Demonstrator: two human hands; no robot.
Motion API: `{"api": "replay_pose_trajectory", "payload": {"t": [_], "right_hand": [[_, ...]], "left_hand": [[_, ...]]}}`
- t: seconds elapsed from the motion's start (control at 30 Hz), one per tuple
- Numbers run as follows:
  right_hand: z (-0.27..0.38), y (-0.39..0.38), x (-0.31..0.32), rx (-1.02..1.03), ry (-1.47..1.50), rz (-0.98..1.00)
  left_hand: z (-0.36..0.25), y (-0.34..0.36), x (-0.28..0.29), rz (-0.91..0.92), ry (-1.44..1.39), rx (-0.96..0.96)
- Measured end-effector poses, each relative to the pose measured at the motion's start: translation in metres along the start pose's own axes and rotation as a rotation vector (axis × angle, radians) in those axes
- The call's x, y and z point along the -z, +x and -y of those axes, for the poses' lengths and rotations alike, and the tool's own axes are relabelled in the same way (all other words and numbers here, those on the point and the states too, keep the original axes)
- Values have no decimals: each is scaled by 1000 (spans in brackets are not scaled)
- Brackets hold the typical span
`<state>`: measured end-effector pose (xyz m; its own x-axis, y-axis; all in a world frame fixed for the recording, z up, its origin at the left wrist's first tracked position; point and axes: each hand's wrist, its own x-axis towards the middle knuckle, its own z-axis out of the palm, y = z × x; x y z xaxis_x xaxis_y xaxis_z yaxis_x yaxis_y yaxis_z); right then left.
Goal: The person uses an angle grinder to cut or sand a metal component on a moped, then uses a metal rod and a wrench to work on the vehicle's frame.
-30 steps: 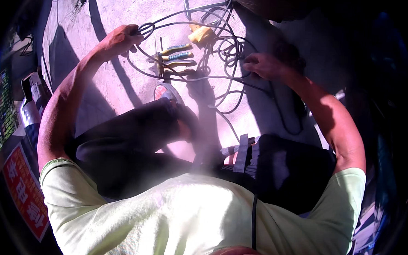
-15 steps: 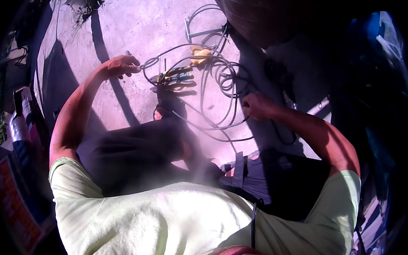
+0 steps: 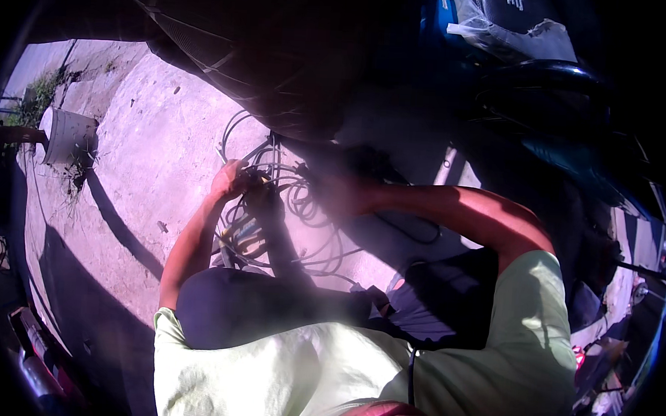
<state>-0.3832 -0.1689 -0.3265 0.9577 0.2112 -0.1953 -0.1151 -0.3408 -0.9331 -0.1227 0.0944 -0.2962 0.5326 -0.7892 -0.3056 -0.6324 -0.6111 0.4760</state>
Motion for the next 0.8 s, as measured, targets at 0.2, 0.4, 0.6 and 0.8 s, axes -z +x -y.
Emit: {"api": "replay_pose_trajectory", "payload": {"t": [0.2, 0.4, 0.6, 0.8], "right_hand": [[118, 0, 23, -226, 378, 63], [82, 13, 13, -137, 410, 52], [162, 0, 36, -252, 252, 89], [175, -20, 55, -397, 393, 21]], "left_hand": [[-1, -42, 13, 101, -26, 209], [-13, -67, 12, -181, 102, 51], [-86, -114, 21, 312, -65, 45], [-50, -75, -8, -24, -578, 325]]}}
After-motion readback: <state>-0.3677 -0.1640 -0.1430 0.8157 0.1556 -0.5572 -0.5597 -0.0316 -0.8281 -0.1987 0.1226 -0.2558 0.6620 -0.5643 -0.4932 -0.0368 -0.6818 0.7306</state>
